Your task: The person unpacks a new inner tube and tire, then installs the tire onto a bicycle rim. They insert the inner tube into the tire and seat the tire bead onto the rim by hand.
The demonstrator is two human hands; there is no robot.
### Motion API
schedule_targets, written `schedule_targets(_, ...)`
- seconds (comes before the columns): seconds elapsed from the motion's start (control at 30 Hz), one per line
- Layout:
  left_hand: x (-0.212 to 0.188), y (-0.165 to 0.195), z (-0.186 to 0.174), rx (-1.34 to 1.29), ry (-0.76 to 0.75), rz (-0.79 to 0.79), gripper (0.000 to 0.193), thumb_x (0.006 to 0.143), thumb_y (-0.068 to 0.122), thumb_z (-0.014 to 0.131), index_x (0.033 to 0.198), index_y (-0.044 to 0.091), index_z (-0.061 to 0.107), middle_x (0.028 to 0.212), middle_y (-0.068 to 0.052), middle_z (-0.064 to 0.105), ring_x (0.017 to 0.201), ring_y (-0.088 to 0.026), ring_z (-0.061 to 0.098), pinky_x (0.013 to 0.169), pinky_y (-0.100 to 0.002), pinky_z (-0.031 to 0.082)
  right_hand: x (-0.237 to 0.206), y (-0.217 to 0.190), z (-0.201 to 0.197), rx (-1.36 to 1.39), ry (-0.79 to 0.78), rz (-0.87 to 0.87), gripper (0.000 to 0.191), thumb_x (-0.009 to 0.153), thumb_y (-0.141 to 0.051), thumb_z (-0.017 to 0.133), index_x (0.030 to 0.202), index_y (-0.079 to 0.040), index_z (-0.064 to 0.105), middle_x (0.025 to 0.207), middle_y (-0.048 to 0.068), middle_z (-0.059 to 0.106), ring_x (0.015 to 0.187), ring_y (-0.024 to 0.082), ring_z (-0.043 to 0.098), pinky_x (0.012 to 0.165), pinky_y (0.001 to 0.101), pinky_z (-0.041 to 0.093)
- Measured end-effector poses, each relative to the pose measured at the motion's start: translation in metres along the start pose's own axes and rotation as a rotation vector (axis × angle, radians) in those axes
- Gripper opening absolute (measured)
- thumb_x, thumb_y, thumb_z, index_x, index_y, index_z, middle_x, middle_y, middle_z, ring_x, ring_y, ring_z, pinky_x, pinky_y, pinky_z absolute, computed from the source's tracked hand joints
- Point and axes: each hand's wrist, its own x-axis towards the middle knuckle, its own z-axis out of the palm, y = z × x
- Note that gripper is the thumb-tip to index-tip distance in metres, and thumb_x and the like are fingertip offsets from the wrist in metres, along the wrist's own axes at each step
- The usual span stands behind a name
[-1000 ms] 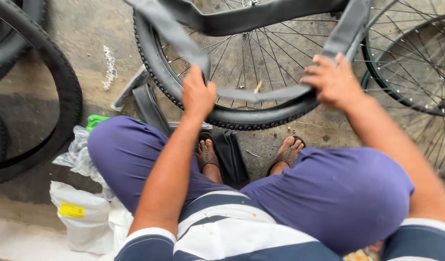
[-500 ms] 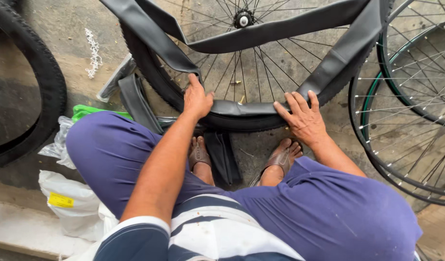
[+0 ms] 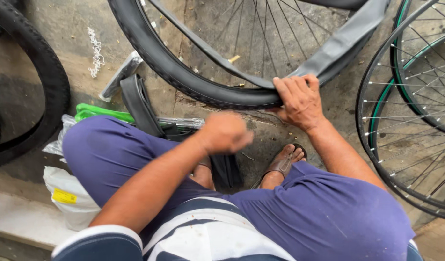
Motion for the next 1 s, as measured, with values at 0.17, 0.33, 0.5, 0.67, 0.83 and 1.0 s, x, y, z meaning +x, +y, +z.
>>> schedule_targets(0.17,0.035,-0.030,0.053,0.052,0.321,-0.341,0.018,0.087,0.011,0.058,0.091,0.005,0.075,0.091,-0.023,0.073,0.089,-0.041,0.072,0.084,-0.051,0.057,0.019,-0.010,-0.004,0.117,0.100,-0.031,0.086,0.073,-0.057,0.084,0.133,0.000,0.059,0.111,0.009,0.065,0.100,0.026,0.061,0.095,0.0468,0.038)
schedule_targets(0.33,0.086,-0.062,0.029,0.403,0.942,-0.106,0.037,0.083,0.013,0.058,0.114,-0.002,0.072,0.113,-0.023,0.069,0.105,-0.041,0.065,0.086,-0.050,0.055,0.022,-0.012,0.003,0.146,0.076,0.007,0.085,0.069,-0.055,0.084,0.131,-0.001,0.061,0.110,0.009,0.066,0.100,0.027,0.061,0.093,0.0458,0.038)
schedule_targets(0.5,0.106,-0.071,0.021,0.272,0.346,-0.241,0.030,0.089,0.013,0.054,0.110,0.001,0.070,0.111,-0.023,0.069,0.102,-0.041,0.067,0.086,-0.051,0.055,0.014,-0.007,0.014,0.146,0.052,0.036,0.079,0.068,-0.048,0.085,0.129,-0.003,0.062,0.111,0.007,0.067,0.100,0.025,0.062,0.092,0.0451,0.038)
schedule_targets(0.67,0.066,-0.054,0.073,-0.009,-0.121,-0.245,0.024,0.094,0.014,0.050,0.106,0.003,0.068,0.108,-0.023,0.070,0.100,-0.040,0.069,0.086,-0.051,0.054,0.006,-0.006,0.019,0.168,0.054,0.041,0.075,0.069,-0.048,0.086,0.126,-0.004,0.063,0.109,0.006,0.067,0.099,0.025,0.062,0.091,0.0446,0.038)
schedule_targets(0.83,0.024,0.000,0.110,-0.260,0.009,0.222,0.015,0.088,0.015,0.058,0.095,0.003,0.064,0.091,-0.021,0.065,0.089,-0.042,0.066,0.078,-0.050,0.053,-0.015,-0.012,0.022,0.162,-0.010,0.016,0.072,0.064,-0.046,0.086,0.121,-0.007,0.064,0.104,0.006,0.066,0.097,0.025,0.062,0.091,0.0441,0.038)
schedule_targets(1.0,0.023,0.034,0.074,-0.480,0.408,0.057,0.011,0.086,0.014,0.070,0.095,0.008,0.068,0.091,-0.017,0.070,0.088,-0.039,0.068,0.076,-0.047,0.053,-0.052,-0.023,0.034,0.409,0.014,0.112,0.064,0.069,-0.034,0.085,0.123,-0.006,0.064,0.110,0.010,0.066,0.101,0.031,0.062,0.091,0.0452,0.044)
